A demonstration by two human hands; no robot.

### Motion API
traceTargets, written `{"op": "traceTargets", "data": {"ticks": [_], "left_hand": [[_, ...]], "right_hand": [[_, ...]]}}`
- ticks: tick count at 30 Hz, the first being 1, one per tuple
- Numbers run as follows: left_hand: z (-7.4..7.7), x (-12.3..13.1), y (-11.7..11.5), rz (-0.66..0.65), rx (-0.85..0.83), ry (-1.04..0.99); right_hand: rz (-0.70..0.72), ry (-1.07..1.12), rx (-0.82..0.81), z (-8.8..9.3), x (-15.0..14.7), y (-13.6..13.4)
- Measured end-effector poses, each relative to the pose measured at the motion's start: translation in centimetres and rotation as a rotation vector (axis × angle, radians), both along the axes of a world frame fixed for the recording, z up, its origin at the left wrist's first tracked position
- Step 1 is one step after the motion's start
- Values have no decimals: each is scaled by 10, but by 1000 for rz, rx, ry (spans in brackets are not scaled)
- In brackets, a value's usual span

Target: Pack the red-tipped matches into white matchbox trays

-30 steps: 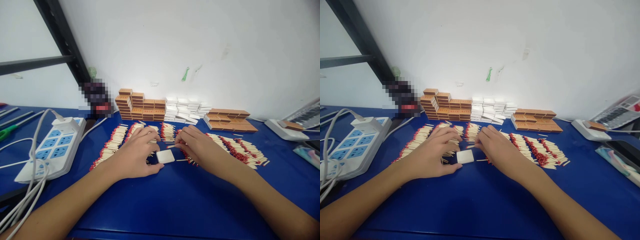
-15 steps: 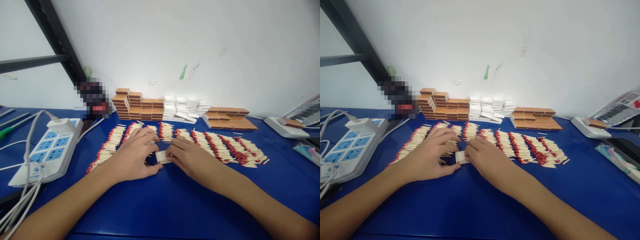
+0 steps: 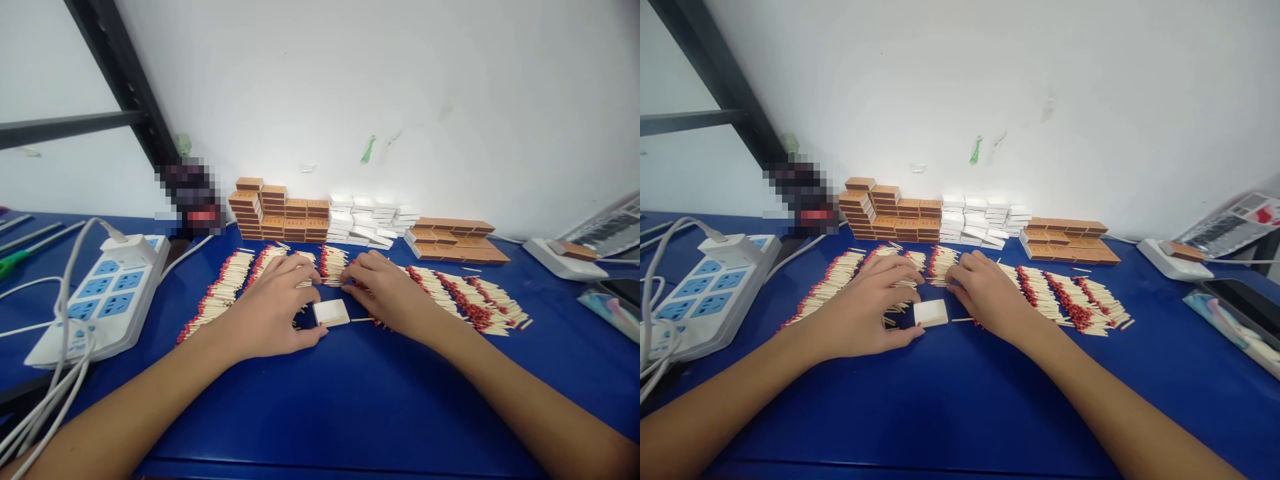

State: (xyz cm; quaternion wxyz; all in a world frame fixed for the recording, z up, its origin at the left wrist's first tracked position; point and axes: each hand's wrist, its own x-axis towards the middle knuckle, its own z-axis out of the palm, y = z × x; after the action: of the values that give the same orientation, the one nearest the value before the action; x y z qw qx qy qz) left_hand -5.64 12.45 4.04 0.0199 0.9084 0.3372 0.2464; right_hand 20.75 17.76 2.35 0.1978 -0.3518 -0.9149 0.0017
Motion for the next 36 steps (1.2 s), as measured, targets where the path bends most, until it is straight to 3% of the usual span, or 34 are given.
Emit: {"op": "traceTargets", "data": {"ticks": [16,23,36], "left_hand": [[1,0,1,0,12,7],[0,-1,1,-1,8,11],[2,1,0,3,-14,5]], "right_hand": [[-66,-159,-31,9,-5,-6],[-31,-221,-15,15,-4,-15],[-22,-135,36,7,-7,-12]]}}
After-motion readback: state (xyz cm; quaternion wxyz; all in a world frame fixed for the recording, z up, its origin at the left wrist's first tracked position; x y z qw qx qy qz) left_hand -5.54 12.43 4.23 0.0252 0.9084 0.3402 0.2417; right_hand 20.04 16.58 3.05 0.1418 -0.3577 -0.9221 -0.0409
